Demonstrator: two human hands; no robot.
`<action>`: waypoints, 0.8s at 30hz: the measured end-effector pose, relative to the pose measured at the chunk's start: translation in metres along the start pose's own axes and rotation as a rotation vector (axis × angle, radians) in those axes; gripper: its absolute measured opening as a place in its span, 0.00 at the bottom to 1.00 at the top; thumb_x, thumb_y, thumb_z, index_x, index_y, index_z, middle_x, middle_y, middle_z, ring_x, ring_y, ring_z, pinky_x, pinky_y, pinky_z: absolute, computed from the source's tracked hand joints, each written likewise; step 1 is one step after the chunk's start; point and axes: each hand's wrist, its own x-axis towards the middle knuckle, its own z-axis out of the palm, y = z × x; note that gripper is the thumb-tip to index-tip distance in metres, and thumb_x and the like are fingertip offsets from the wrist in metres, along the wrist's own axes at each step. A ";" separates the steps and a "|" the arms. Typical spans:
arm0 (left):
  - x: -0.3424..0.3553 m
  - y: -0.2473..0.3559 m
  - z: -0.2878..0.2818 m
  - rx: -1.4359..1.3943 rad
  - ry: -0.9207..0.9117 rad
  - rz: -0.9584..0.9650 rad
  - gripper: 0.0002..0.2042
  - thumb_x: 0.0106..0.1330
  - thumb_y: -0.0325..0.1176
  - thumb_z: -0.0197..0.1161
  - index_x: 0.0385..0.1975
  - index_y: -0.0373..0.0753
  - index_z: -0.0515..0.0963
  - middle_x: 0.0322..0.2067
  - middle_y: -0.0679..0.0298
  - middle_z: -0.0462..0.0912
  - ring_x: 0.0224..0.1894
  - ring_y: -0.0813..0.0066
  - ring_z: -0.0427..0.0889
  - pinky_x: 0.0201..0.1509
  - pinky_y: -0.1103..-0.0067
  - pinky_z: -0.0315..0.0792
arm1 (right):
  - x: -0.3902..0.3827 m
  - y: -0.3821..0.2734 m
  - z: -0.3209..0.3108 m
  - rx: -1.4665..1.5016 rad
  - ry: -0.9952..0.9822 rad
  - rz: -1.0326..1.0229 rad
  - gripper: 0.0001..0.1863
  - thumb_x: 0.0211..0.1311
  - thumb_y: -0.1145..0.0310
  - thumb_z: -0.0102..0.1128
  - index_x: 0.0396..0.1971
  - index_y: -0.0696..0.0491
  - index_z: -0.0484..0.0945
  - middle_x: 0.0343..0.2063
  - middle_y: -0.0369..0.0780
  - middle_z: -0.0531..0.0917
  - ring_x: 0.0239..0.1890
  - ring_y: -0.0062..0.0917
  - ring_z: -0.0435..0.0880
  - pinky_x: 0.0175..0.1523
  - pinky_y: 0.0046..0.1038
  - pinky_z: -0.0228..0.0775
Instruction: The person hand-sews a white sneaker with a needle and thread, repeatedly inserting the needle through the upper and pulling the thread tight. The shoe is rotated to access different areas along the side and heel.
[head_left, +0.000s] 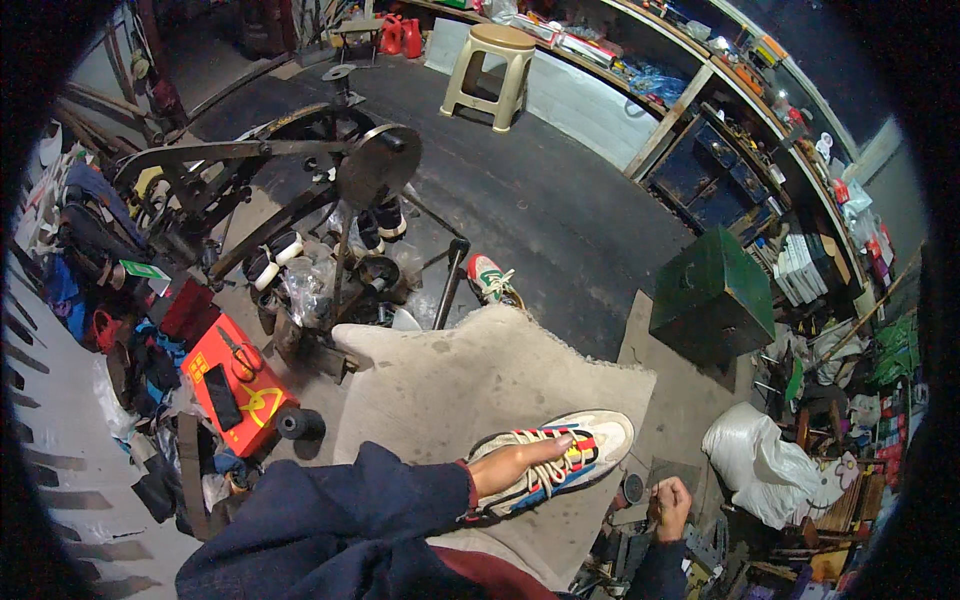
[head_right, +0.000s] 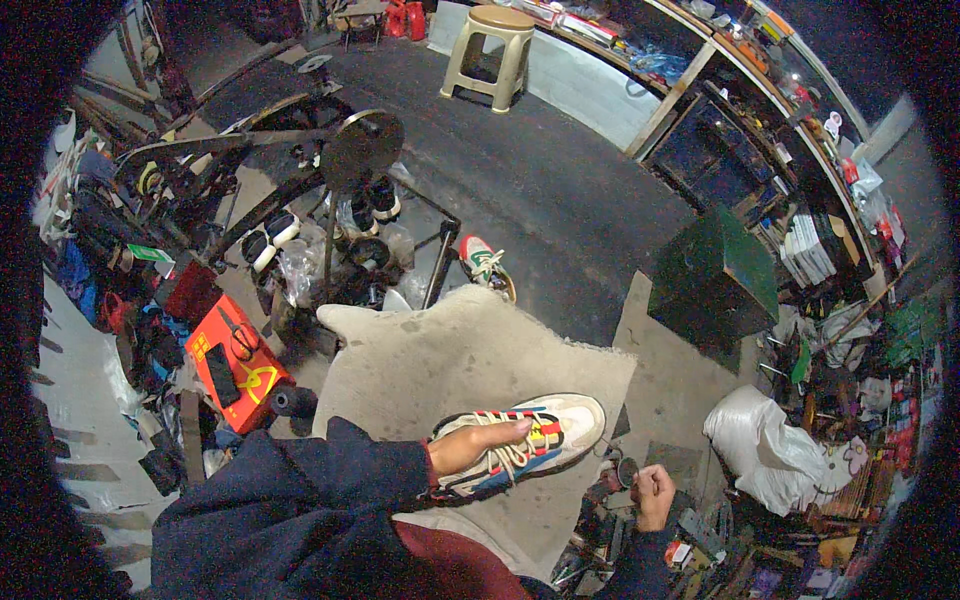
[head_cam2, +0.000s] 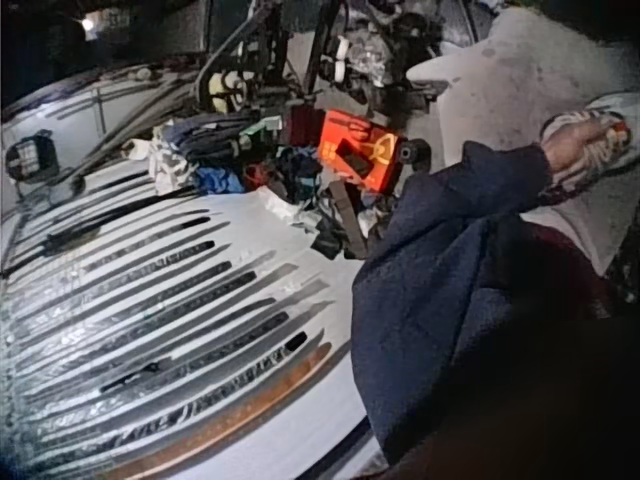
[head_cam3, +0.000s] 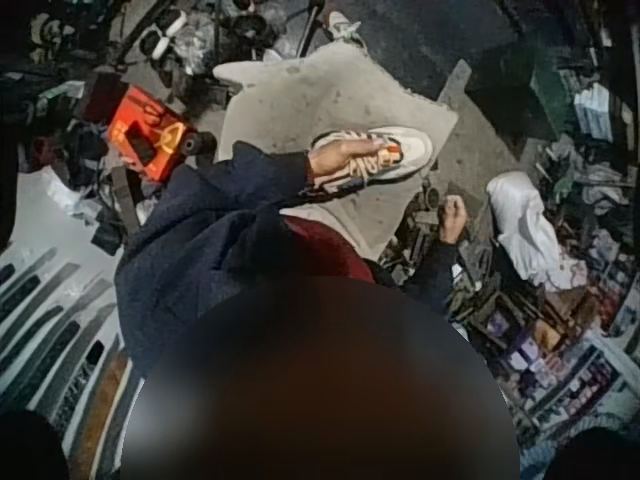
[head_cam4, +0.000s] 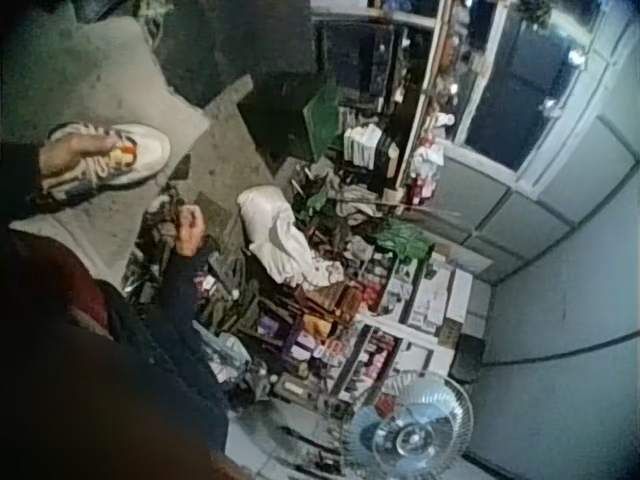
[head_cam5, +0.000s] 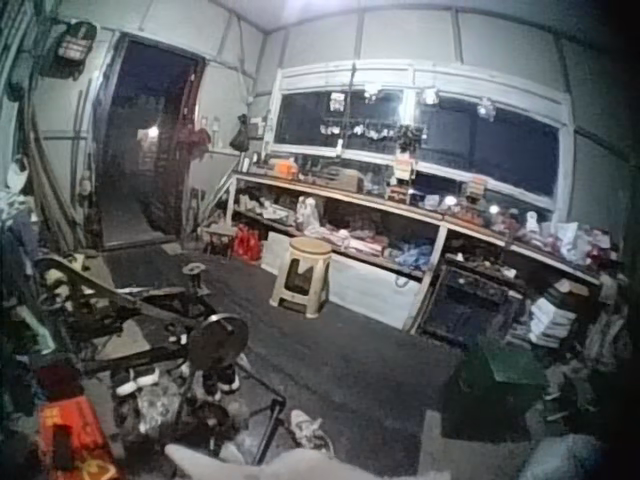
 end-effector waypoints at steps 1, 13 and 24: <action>0.000 -0.001 0.002 -0.011 -0.001 -0.007 0.23 0.76 0.45 0.57 0.60 0.32 0.76 0.54 0.60 0.85 0.50 0.76 0.85 0.56 0.81 0.78 | -0.008 -0.005 0.003 0.217 -0.024 -0.082 0.23 0.66 0.47 0.65 0.40 0.54 0.76 0.22 0.31 0.73 0.19 0.13 0.67 0.25 0.19 0.57; 0.000 0.004 0.011 -0.070 0.149 -0.096 0.27 0.76 0.47 0.55 0.63 0.29 0.70 0.52 0.51 0.84 0.49 0.62 0.87 0.55 0.71 0.81 | -0.046 -0.080 -0.023 1.194 0.202 -0.359 0.27 0.74 0.48 0.53 0.16 0.42 0.56 0.14 0.25 0.58 0.12 0.11 0.48 0.16 0.19 0.41; -0.043 0.024 0.034 0.819 0.133 0.038 0.27 0.77 0.51 0.52 0.61 0.32 0.73 0.57 0.58 0.81 0.57 0.64 0.81 0.61 0.70 0.73 | -0.004 -0.072 0.107 -0.082 0.219 -0.250 0.26 0.48 0.60 0.83 0.25 0.55 0.69 0.22 0.38 0.74 0.23 0.23 0.74 0.30 0.26 0.70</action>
